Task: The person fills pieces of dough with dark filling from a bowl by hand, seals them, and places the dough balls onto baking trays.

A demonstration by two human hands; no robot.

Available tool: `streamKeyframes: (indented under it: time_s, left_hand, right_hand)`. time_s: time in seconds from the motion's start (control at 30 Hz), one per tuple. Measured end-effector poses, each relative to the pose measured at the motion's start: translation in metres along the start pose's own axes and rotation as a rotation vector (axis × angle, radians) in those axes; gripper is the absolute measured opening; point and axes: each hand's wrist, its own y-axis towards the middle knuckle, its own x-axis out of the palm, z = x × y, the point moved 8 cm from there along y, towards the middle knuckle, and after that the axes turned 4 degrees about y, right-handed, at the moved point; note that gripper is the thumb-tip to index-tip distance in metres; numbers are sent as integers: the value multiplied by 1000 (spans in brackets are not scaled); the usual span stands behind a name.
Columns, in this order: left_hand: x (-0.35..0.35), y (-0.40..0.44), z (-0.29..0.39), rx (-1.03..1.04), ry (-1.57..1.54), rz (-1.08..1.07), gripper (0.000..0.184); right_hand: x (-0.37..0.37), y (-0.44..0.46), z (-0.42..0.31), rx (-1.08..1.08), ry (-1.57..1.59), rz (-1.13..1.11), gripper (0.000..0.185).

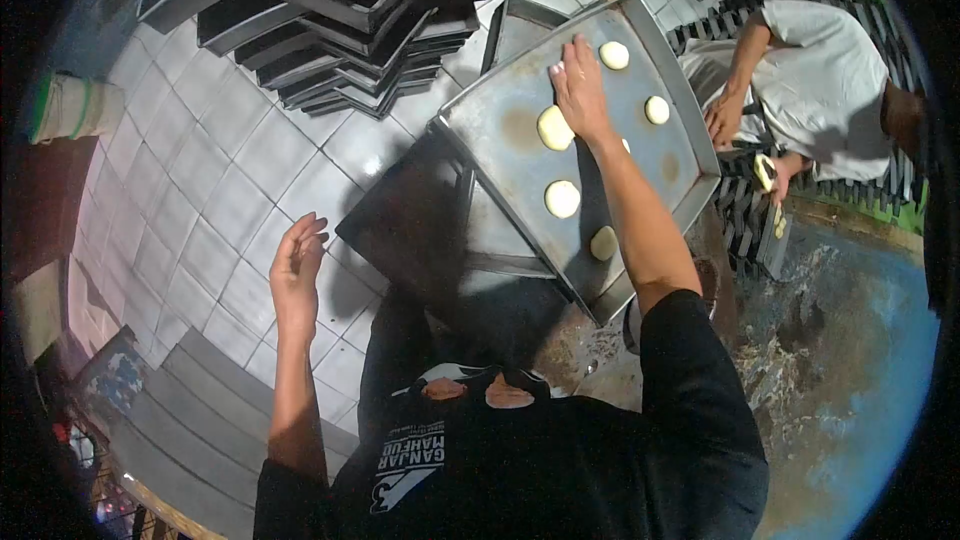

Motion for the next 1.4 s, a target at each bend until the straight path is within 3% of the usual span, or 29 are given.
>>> streamKeyframes:
  time_s: [0.1, 0.13, 0.23, 0.3, 0.33, 0.37, 0.4, 0.43, 0.47, 0.5, 0.57, 0.6, 0.63, 0.7, 0.73, 0.77, 0.83, 0.87, 0.97, 1.0, 1.1, 1.13, 1.23, 1.27, 1.3, 1.33, 1.37, 1.4]
  left_hand:
    - [25, 22, -2, 4, -321, -114, 48]
    - [33, 13, 14, 183, -253, -172, 49]
    - [61, 5, 42, 56, -161, -229, 41]
    - [80, -3, 53, 72, -243, -277, 39]
    - [90, -8, 65, 213, -224, -252, 34]
    - [102, -13, 68, 228, -186, -267, 32]
    - [114, -20, 70, 243, -144, -288, 31]
    - [128, -29, 75, 263, -104, -306, 29]
    - [142, -45, 85, 307, -96, -313, 25]
    - [162, -52, 77, 295, -167, -385, 34]
    - [189, -85, 89, 318, -94, -274, 45]
    - [210, -98, 86, 353, -144, -283, 52]
    - [232, -121, 85, 145, -409, -406, 42]
    - [272, -159, 63, -8, -540, -710, 34]
    - [282, -182, 63, -13, -508, -658, 31]
    - [293, -204, 53, 46, -414, -650, 31]
    - [309, -240, 30, 177, -235, -621, 32]
    - [319, -278, 26, 175, -281, -611, 34]
    - [348, -335, -18, 118, -219, -734, 36]
    - [348, -364, -16, 119, -144, -738, 42]
    - [353, -407, -44, 112, -97, -864, 48]
    - [359, -426, -53, 71, -216, -968, 48]
    - [367, -399, -155, 30, 188, -1028, 40]
    - [362, -417, -164, 99, 314, -1128, 37]
    - [360, -438, -172, 162, 438, -1219, 34]
    - [356, -463, -159, 126, 473, -1218, 35]
    - [362, -453, -188, 156, 475, -1274, 36]
    - [364, -456, -185, 109, 399, -1221, 34]
  right_hand:
    - [0, 17, 20, 221, 287, -280, 59]
    - [-15, 16, 30, 451, 771, -156, 59]
    - [-58, 19, 23, 507, 834, -186, 53]
    - [-60, -10, -4, 438, 555, -225, 39]
    - [-50, -31, -30, 456, 478, -380, 38]
    - [-39, -50, -44, 274, 208, -377, 35]
    - [-46, -66, -50, 331, 219, -261, 33]
    - [-77, -78, -71, 557, 431, -321, 30]
    - [-99, -91, -82, 618, 528, -228, 29]
    - [-114, -114, -89, 689, 624, -133, 27]
    - [-151, -169, -124, 532, 651, 155, 30]
    - [-167, -195, -150, 429, 627, 190, 34]
    - [-187, -222, -176, 335, 595, 222, 38]
    - [-215, -286, -199, 438, 647, 313, 40]
    - [-232, -317, -206, 524, 721, 354, 36]
    - [-230, -355, -209, 454, 565, 444, 33]
    - [-224, -420, -215, 615, 573, 456, 30]
    - [-231, -459, -214, 830, 767, 457, 28]
    - [-171, -557, -205, 915, 1283, 961, 23]
    - [-180, -577, -219, 1044, 1310, 756, 24]
    - [-211, -630, -235, 977, 1419, 836, 30]
    - [-219, -652, -232, 869, 1319, 1008, 37]
    - [-258, -702, -245, 1084, 709, 816, 35]
    - [-237, -708, -247, 1156, 726, 654, 33]
    - [-191, -710, -243, 936, 464, 532, 30]
    - [-198, -707, -255, 828, 296, 492, 26]
    - [-208, -703, -267, 717, 132, 446, 22]
    - [-218, -711, -255, 783, 256, 482, 19]
